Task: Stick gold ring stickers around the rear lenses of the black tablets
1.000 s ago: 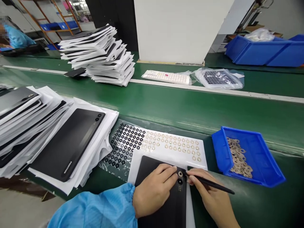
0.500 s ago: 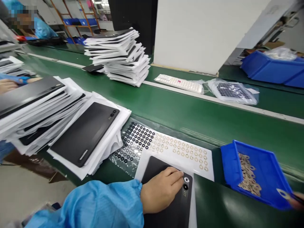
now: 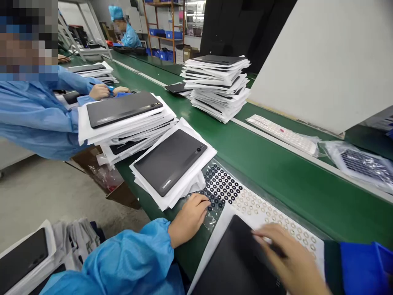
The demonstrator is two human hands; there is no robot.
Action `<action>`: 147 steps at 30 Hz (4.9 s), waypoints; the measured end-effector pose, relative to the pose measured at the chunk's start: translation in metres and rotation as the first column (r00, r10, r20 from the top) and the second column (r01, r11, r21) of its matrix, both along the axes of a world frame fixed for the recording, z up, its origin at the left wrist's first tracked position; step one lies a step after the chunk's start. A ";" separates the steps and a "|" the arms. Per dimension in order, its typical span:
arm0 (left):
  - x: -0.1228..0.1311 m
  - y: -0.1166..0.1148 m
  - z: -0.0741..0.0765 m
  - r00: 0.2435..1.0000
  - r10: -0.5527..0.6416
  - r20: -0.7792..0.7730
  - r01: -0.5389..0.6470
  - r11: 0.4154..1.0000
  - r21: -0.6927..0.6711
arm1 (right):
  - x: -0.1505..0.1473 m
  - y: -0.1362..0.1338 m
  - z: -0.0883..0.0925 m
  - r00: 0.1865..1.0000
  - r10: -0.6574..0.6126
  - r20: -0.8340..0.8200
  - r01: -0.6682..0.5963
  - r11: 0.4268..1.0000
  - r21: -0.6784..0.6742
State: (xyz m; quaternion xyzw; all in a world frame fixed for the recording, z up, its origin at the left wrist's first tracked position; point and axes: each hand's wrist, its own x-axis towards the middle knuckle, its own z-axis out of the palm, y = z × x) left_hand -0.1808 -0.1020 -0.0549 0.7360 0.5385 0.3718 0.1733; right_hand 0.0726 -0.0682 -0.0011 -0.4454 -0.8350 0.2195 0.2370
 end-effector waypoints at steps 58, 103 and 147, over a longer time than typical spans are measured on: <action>0.055 -0.043 -0.009 0.893 -0.402 -0.202 0.410 0.912 -0.003 | 0.050 -0.023 -0.022 0.665 -0.712 0.226 0.636 0.381 -0.671; 0.174 0.054 0.030 0.588 -0.729 -0.351 0.600 0.684 -0.415 | 0.094 -0.076 -0.079 0.951 -0.265 0.160 0.223 0.945 0.239; 0.191 0.071 0.052 0.273 -0.778 -0.566 0.647 0.584 -0.490 | 0.091 -0.076 -0.079 0.945 -0.286 0.160 0.234 0.930 0.283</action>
